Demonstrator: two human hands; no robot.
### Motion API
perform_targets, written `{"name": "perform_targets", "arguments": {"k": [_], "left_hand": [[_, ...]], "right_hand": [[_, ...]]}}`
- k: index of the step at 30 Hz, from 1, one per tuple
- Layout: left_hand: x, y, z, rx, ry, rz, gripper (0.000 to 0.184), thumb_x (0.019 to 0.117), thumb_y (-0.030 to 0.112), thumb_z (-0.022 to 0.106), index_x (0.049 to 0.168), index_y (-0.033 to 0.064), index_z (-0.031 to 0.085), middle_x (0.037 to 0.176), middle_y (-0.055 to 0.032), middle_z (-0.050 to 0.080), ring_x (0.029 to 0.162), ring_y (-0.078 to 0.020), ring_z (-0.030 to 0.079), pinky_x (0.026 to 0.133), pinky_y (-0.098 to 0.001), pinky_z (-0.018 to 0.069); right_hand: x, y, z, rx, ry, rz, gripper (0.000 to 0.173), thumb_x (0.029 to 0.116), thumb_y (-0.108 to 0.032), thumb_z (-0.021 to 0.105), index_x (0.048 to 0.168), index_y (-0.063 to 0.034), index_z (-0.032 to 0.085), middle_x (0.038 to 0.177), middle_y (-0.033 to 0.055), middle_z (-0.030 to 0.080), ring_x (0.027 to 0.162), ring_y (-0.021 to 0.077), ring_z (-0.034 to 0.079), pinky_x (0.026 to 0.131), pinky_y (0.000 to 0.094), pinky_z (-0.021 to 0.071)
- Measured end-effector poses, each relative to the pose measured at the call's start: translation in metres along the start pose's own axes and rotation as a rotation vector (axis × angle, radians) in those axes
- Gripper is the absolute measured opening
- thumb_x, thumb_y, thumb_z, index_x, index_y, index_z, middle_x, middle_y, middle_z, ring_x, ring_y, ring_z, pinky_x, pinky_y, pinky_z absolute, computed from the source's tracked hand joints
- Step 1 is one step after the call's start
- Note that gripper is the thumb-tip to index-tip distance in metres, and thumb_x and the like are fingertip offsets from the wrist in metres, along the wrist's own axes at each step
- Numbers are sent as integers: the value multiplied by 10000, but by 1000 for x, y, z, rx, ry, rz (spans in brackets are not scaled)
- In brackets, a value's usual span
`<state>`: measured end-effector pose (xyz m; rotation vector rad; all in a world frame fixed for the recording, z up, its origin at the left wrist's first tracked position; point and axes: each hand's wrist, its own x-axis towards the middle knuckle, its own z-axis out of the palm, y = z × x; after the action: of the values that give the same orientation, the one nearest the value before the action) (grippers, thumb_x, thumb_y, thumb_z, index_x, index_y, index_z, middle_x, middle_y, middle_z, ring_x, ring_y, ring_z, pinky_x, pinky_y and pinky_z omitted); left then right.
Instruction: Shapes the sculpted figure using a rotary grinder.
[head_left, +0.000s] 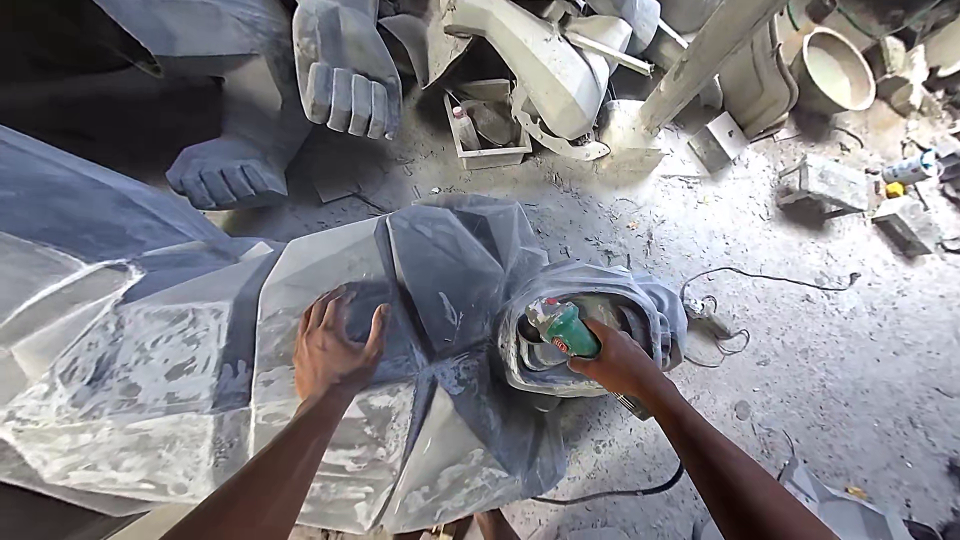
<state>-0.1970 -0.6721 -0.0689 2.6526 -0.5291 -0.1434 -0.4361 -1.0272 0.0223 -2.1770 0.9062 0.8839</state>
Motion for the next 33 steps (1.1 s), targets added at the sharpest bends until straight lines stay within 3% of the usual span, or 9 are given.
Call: {"name": "perform_targets", "arguments": {"k": [21, 33], "left_hand": [[1, 5, -4, 6, -10, -35, 800, 923, 738, 407, 1344, 91, 617, 1491, -100, 549, 1398, -302, 494, 1134, -526, 400], [1, 6, -5, 15, -4, -35, 773, 935, 721, 412, 1342, 96, 615, 1481, -108, 555, 1383, -318, 506, 1108, -544, 423]], "right_hand": [[13, 15, -16, -66, 5, -15, 589, 812, -538, 772, 1315, -289, 593, 1010, 21, 724, 926, 214, 711, 799, 545, 583], [13, -5, -20, -138, -64, -33, 579, 796, -536, 787, 1289, -302, 595, 998, 7, 721, 923, 198, 711, 794, 527, 584]]}}
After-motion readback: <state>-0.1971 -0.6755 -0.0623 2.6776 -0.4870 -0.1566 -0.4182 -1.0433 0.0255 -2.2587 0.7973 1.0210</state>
